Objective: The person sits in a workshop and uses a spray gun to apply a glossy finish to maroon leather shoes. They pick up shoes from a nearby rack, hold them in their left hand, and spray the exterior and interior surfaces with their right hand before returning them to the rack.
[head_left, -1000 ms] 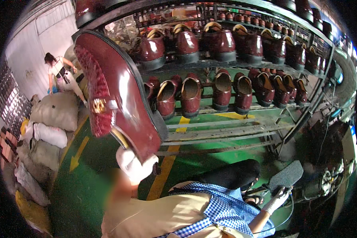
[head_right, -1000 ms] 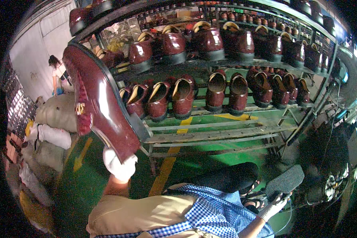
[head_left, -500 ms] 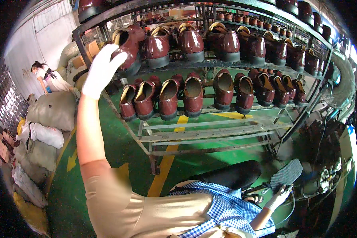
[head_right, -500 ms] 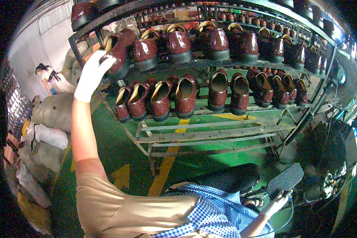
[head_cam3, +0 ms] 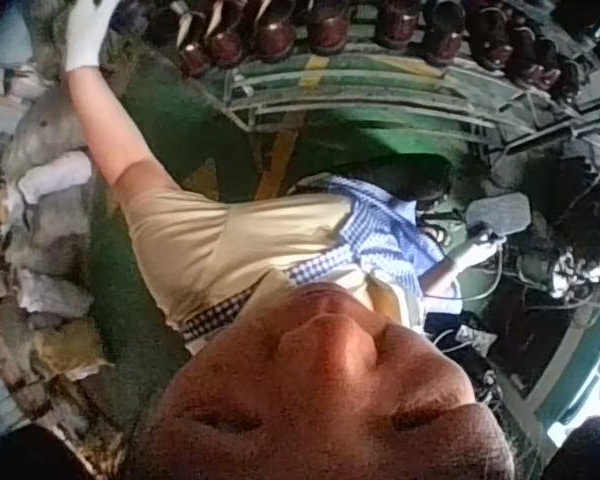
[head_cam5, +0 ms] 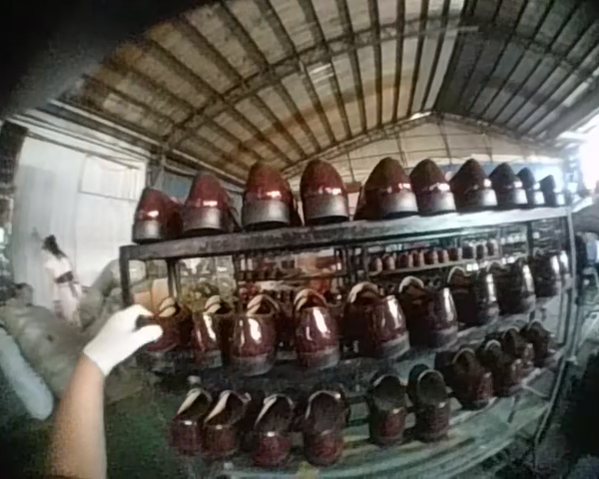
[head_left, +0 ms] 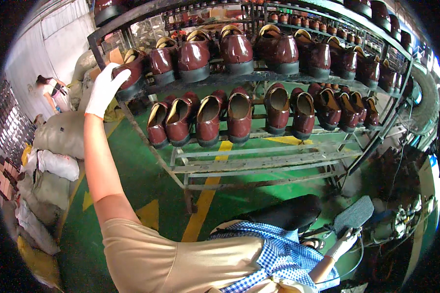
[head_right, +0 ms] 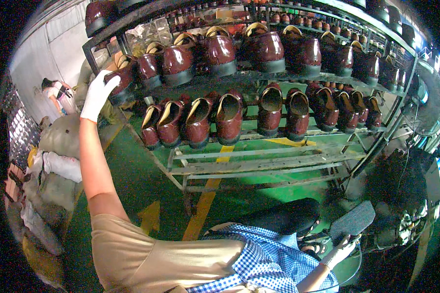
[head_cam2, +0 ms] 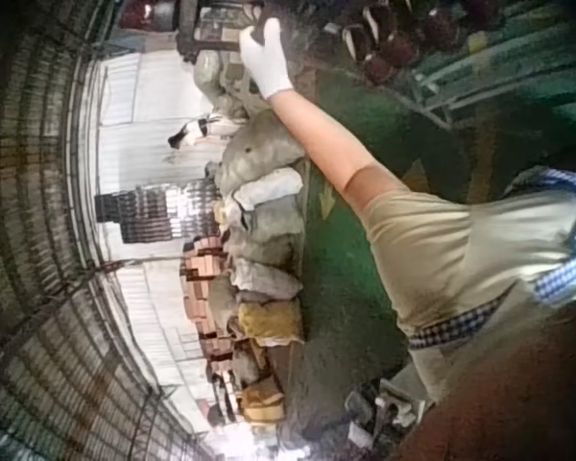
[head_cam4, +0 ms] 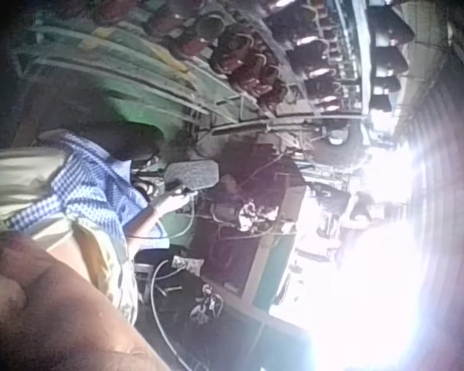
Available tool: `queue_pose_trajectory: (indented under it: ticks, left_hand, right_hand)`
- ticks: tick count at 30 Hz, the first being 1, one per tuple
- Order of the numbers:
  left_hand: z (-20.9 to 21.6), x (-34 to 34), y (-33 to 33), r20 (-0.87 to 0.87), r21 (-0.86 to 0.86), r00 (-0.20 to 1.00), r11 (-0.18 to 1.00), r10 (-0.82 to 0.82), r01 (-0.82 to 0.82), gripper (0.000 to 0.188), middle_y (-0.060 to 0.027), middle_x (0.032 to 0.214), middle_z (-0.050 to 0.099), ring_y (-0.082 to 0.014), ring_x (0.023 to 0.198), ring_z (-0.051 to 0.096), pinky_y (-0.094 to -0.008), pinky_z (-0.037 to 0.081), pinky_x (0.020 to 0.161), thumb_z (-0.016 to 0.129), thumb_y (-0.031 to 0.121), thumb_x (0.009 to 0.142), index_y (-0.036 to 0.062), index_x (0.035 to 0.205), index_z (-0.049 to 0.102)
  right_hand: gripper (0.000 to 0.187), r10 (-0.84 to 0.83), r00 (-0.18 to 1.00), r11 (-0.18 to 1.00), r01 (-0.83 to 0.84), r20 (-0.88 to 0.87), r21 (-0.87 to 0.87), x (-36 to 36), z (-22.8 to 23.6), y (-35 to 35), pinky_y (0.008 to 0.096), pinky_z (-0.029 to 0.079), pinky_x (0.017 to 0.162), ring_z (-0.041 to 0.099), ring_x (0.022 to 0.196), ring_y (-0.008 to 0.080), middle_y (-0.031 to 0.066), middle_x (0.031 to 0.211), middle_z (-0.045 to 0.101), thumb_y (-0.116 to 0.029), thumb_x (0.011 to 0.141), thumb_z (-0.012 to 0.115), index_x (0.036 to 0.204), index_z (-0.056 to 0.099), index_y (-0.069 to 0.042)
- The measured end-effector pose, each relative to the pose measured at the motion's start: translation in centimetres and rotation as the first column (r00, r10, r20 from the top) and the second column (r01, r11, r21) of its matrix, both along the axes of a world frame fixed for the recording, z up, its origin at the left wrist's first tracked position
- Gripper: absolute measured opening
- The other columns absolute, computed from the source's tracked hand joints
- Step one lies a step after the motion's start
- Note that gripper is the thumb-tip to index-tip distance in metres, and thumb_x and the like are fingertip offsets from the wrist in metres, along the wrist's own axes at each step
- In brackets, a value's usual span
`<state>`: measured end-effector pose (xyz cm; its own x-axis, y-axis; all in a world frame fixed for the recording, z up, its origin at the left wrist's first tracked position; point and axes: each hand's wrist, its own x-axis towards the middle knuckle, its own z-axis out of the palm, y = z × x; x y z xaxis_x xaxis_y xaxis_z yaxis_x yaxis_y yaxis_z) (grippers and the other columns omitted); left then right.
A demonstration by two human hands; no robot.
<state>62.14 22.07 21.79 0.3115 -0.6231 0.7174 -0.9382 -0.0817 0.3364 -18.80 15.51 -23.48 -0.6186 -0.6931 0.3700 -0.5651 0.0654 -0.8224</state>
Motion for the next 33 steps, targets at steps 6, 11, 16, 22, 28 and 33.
queue_pose_trajectory:
  ticks: [6, 11, 16, 22, 28, 33]
  left_hand:
    - [-3.8, -11.4, 2.4, 0.355, -0.274, 0.904, 0.951, 0.239, -0.144, 0.035, -0.0136, 0.073, 0.052, -0.0298, 0.064, 0.051, -0.0404, 0.045, 0.065, 0.076, 0.028, 0.096, 0.0018, 0.081, 0.057]
    - [-7.6, -23.6, 8.5, 0.264, -0.324, 0.961, 0.946, 0.086, 0.004, 0.035, -0.0089, 0.064, 0.044, -0.0223, 0.056, 0.043, -0.0372, 0.034, 0.053, 0.082, 0.005, 0.086, 0.0025, 0.069, 0.051]
    - [-11.2, -25.1, 11.0, 0.416, -0.529, 0.908, 0.827, 0.057, 0.190, 0.023, -0.0131, 0.073, 0.053, -0.0290, 0.065, 0.054, -0.0391, 0.046, 0.058, 0.072, 0.012, 0.083, -0.0001, 0.078, 0.053]
    - [-15.9, -20.9, 8.1, 0.650, -0.582, 0.757, 0.601, -0.061, 0.548, 0.035, -0.0258, 0.105, 0.062, -0.0391, 0.089, 0.067, -0.0528, 0.060, 0.080, 0.061, 0.028, 0.094, -0.0001, 0.113, 0.060]
    - [-18.4, -36.2, -5.4, -0.139, -0.418, 0.530, 0.535, -0.837, 0.735, 0.015, -0.0119, 0.081, 0.071, -0.0362, 0.088, 0.070, -0.0492, 0.057, 0.087, 0.071, 0.016, 0.074, 0.0017, 0.077, 0.068]
    - [-23.0, -52.7, -15.5, -0.028, -0.081, -0.030, -0.028, -0.999, 0.996, 0.028, -0.0101, 0.062, 0.054, -0.0319, 0.056, 0.053, -0.0438, 0.039, 0.054, 0.078, 0.009, 0.085, 0.0081, 0.066, 0.058]
  right_hand:
    - [0.061, 0.011, 0.999, 1.000, -0.012, 0.034, 0.002, -0.1, 0.3, -0.1, 0.0430, 0.033, 0.122, 0.045, 0.147, 0.0357, 0.0243, 0.163, 0.043, -0.030, 0.111, 0.054, 0.162, 0.037, -0.001]
    - [0.060, 0.073, 0.995, 0.997, -0.071, 0.073, -0.039, 0.8, 1.0, -0.1, 0.0415, 0.034, 0.122, 0.046, 0.147, 0.0338, 0.0236, 0.163, 0.044, -0.028, 0.112, 0.053, 0.162, 0.037, 0.001]
    - [0.056, 0.030, 0.998, 1.000, -0.029, 0.054, -0.009, 0.7, 1.4, 1.0, 0.0408, 0.033, 0.122, 0.047, 0.145, 0.0338, 0.0247, 0.158, 0.049, -0.025, 0.112, 0.051, 0.158, 0.040, 0.004]
    - [0.059, 0.103, 0.917, 0.993, -0.072, 0.385, -0.094, 3.7, 3.3, 1.2, 0.0374, 0.042, 0.112, 0.058, 0.126, 0.0279, 0.0192, 0.147, 0.057, -0.023, 0.110, 0.054, 0.163, 0.037, -0.003]
    - [0.056, 0.272, 0.812, 0.947, -0.131, 0.516, -0.294, 4.6, 5.8, 1.9, 0.0273, 0.057, 0.076, 0.062, 0.109, 0.0172, 0.0112, 0.130, 0.061, -0.025, 0.103, 0.059, 0.155, 0.044, -0.010]
    - [0.035, 0.167, 0.829, 0.986, -0.125, 0.534, -0.113, 5.2, 5.3, 1.4, 0.0275, 0.052, 0.052, 0.060, 0.062, 0.0134, 0.0080, 0.099, 0.065, -0.021, 0.102, 0.061, 0.134, 0.053, -0.008]
